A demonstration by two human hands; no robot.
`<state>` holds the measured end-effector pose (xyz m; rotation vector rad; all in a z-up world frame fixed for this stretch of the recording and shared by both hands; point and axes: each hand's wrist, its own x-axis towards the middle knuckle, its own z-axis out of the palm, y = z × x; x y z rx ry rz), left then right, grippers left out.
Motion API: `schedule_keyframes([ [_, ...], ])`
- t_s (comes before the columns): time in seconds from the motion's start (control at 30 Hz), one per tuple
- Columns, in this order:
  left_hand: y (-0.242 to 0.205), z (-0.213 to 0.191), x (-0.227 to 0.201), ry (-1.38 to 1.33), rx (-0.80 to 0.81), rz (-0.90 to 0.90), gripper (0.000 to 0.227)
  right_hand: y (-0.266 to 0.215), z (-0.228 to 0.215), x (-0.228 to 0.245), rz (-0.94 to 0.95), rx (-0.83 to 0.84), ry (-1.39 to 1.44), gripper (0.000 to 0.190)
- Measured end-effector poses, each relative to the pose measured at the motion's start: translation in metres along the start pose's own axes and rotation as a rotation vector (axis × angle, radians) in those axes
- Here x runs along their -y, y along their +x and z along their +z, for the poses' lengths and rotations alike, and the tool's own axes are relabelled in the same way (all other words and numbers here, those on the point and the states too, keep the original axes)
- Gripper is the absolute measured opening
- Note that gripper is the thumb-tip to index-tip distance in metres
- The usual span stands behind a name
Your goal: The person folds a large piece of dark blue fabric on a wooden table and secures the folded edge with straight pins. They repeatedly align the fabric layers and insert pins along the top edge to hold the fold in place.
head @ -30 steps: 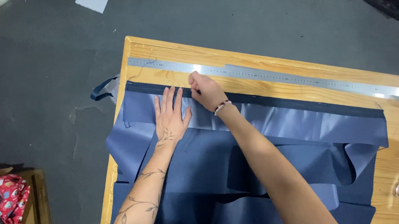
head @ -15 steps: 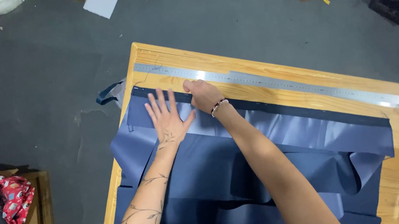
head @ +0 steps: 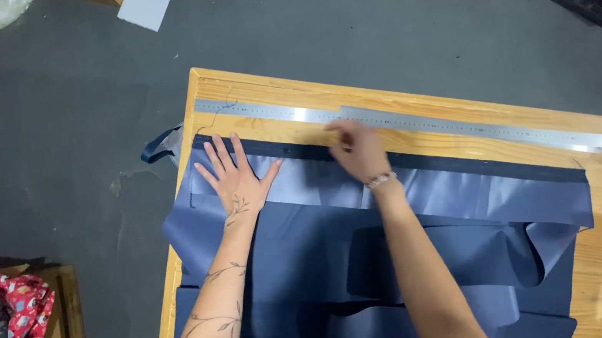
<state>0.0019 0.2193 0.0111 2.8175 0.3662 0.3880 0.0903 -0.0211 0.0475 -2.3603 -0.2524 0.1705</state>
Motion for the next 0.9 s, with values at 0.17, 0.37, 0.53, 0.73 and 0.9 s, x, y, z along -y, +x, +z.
schedule_keyframes([
  [0.17, 0.001, -0.010, -0.025, -0.059, -0.021, 0.121, 0.083, -0.063, -0.035, -0.045, 0.231, -0.238, 0.081, 0.021],
  [0.37, -0.021, 0.016, -0.074, -0.285, 0.075, 0.433, 0.060, -0.096, -0.030, -0.067, 0.351, -0.307, 0.169, 0.026],
  [0.53, -0.027, 0.024, -0.076, -0.244, 0.088, 0.506, 0.060, -0.090, -0.015, -0.075, 0.214, -0.382, -0.028, 0.012],
  [0.73, -0.027, 0.010, -0.063, -0.226, 0.103, 0.505, 0.067, -0.091, -0.002, -0.076, -0.012, -0.219, -0.162, 0.007],
  [0.9, -0.026, -0.002, -0.063, -0.120, 0.063, 0.472, 0.075, -0.096, -0.009, -0.069, -0.003, -0.196, -0.060, 0.007],
])
